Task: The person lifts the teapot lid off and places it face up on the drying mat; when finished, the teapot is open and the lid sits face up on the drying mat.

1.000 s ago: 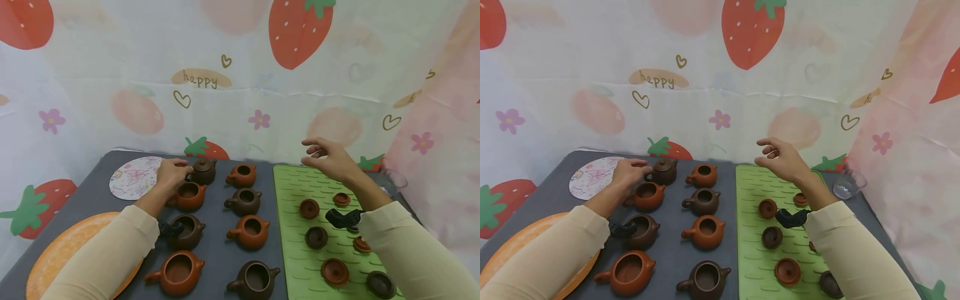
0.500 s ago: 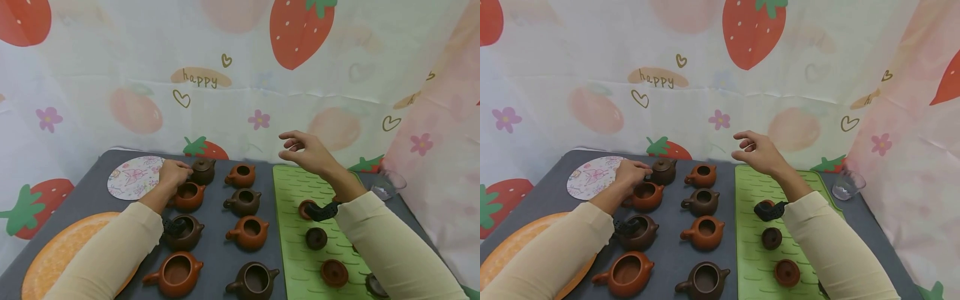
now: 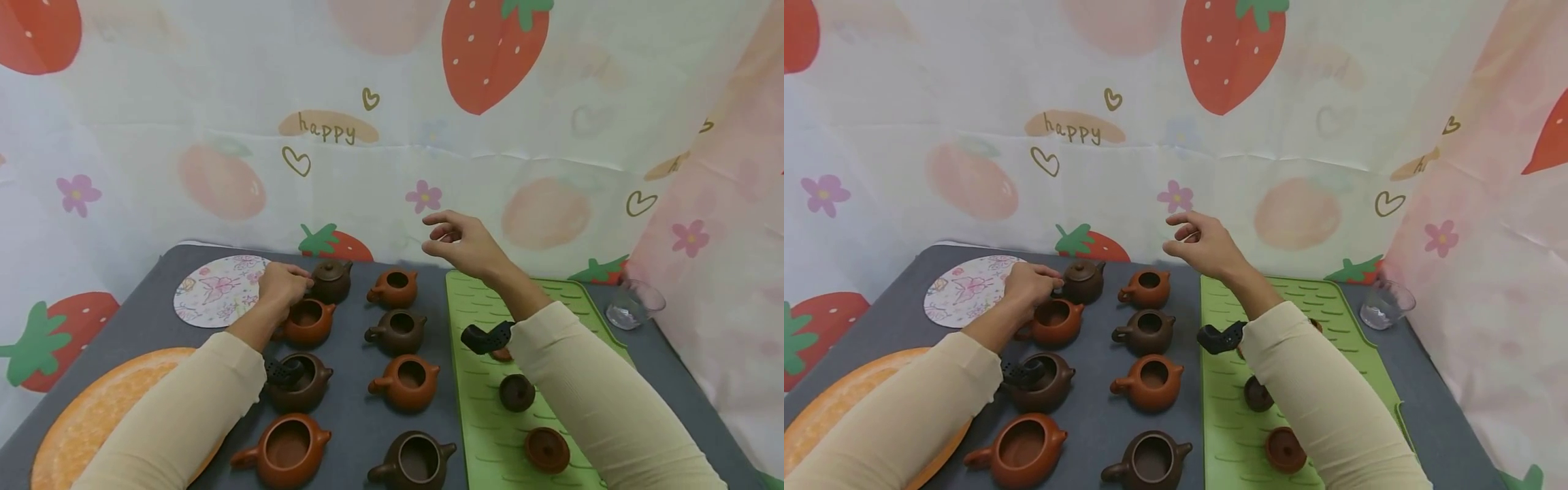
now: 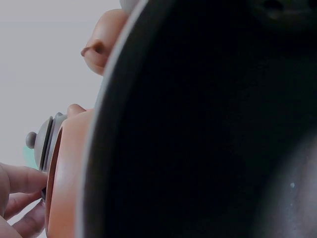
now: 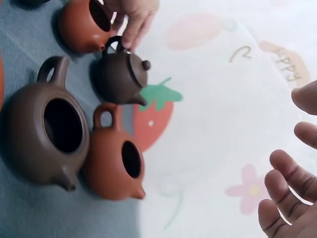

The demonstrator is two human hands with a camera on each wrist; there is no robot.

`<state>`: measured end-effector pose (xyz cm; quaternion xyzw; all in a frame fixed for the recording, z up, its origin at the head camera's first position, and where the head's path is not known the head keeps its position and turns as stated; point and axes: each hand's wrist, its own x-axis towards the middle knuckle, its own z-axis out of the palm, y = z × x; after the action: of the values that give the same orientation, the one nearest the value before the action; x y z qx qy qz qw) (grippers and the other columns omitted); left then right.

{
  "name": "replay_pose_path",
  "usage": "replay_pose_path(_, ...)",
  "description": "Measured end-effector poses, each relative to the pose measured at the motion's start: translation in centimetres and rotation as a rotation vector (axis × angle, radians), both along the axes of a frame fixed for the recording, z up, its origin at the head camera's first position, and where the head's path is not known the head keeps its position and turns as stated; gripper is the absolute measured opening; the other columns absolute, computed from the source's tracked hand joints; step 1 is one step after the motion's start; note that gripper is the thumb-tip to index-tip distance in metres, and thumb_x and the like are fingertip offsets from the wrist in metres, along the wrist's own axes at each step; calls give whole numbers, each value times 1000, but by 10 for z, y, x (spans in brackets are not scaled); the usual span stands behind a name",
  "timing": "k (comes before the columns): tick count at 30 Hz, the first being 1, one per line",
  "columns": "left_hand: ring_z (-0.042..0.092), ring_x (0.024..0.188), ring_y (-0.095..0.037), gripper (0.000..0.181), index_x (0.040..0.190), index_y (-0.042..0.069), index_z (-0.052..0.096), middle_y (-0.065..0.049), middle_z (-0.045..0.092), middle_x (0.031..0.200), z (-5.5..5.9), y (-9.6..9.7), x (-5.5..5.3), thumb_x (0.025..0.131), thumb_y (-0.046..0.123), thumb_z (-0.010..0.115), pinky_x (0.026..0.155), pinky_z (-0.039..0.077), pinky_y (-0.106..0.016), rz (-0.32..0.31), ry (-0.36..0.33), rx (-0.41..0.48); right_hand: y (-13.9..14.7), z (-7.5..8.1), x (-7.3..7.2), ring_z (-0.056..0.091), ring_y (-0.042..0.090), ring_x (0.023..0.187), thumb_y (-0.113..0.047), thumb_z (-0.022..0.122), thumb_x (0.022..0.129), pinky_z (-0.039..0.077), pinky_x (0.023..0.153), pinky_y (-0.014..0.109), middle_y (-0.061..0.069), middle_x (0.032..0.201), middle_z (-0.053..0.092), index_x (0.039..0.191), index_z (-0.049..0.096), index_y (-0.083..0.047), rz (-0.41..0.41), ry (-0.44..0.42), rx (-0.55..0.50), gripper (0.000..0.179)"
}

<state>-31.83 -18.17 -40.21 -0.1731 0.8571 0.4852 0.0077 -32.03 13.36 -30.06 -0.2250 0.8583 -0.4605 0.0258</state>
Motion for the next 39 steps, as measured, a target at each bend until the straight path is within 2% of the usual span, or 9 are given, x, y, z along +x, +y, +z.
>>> replay_pose_path(6, 49, 110, -33, 17, 104, 4, 75, -15, 64, 114, 1, -1, 0, 89, 9, 66, 78, 45, -38, -1, -2, 10, -24, -11, -10, 55, 27, 90, -18, 68, 90, 47, 74, 38, 12, 107, 58, 127, 60, -11, 15, -14, -52, 39)
replay_pose_path(12, 50, 104, -30, 16, 101, 4, 76, -14, 64, 112, 1, 0, -2, 88, 9, 67, 76, 45, -37, 0, -3, 5, -48, -24, -16, 58, 30, 88, -17, 68, 90, 48, 74, 38, 11, 102, 60, 126, 61, -12, 33, -13, -74, 36)
replay_pose_path(18, 49, 110, -32, 16, 101, 4, 75, -14, 63, 115, 1, 0, -2, 89, 9, 66, 86, 45, -41, -1, -5, -2, -72, -40, -22, 58, 28, 79, -16, 67, 90, 48, 69, 35, 11, 95, 62, 124, 62, -10, 18, -36, -92, 35)
replay_pose_path(22, 48, 113, -33, 17, 103, 2, 74, -16, 61, 119, 2, -1, -2, 89, 8, 66, 90, 44, -42, -8, -9, 0, -87, -51, -26, 57, 26, 78, -17, 67, 91, 48, 67, 34, 10, 94, 63, 123, 63, -10, -24, -36, -66, 33)
replay_pose_path(28, 53, 105, -30, 17, 103, 2, 74, -16, 63, 116, 2, -1, -2, 89, 7, 66, 82, 47, -39, -19, -6, -6, -109, -68, -31, 57, 21, 80, -25, 69, 92, 48, 66, 32, 6, 97, 62, 120, 65, -12, -102, -53, -42, 31)
replay_pose_path(33, 53, 102, -30, 17, 102, 3, 74, -15, 62, 115, 4, -2, -3, 89, 7, 65, 77, 47, -37, -17, -10, -1, -125, -77, -31, 58, 20, 81, -34, 67, 93, 49, 68, 33, 5, 99, 62, 122, 63, -11, -110, -41, -2, 38)
replay_pose_path(39, 49, 109, -31, 17, 102, 3, 74, -15, 61, 117, 5, 0, -3, 89, 7, 65, 83, 46, -39, -15, -21, -5, -141, -86, -31, 58, 17, 81, -33, 65, 94, 49, 66, 31, 2, 100, 61, 127, 60, -10, -102, -16, 70, 40)
